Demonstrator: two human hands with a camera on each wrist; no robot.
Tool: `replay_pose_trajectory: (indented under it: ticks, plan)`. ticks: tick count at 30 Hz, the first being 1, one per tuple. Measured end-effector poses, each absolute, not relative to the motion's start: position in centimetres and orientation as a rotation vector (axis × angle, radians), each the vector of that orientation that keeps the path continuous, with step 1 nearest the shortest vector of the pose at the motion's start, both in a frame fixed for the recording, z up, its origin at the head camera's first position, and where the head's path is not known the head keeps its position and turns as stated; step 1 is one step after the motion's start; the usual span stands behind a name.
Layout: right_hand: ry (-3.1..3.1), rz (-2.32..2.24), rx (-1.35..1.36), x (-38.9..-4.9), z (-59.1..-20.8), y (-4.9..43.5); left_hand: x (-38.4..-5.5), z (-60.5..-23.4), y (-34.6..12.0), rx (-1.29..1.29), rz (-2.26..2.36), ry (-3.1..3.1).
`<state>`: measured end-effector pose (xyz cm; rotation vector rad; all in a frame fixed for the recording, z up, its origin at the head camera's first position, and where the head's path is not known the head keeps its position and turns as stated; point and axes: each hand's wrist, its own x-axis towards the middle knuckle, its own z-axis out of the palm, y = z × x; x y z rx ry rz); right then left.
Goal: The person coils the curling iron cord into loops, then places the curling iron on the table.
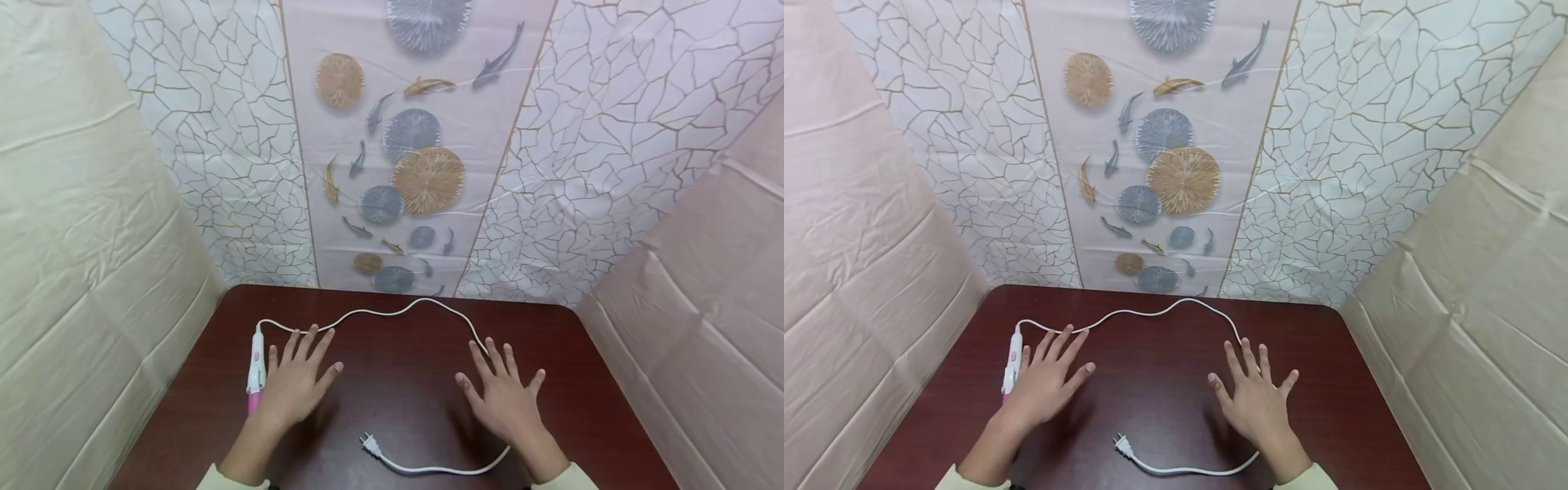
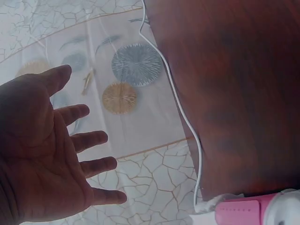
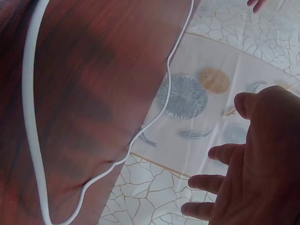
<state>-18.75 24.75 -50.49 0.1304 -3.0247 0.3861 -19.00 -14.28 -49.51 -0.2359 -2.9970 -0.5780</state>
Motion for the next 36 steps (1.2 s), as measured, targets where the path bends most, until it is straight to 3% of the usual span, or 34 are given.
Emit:
replay_pose_trajectory:
  ticks: [6, 20, 36]
  plan:
    - [-3.059, 0.401, 0.101, -18.7, -51.2, 25.0, -18.6, -50.6, -15.7, -0.172, -0.571, -2.998]
    - [-3.116, 0.399, 0.063, -18.6, -52.8, 25.0, -17.4, -54.7, -22.2, 0.280, -0.648, -3.080]
    - [-3.098, 0.381, 0.051, -18.3, -53.3, 25.5, -16.7, -56.4, -23.5, 0.488, -0.760, -3.086]
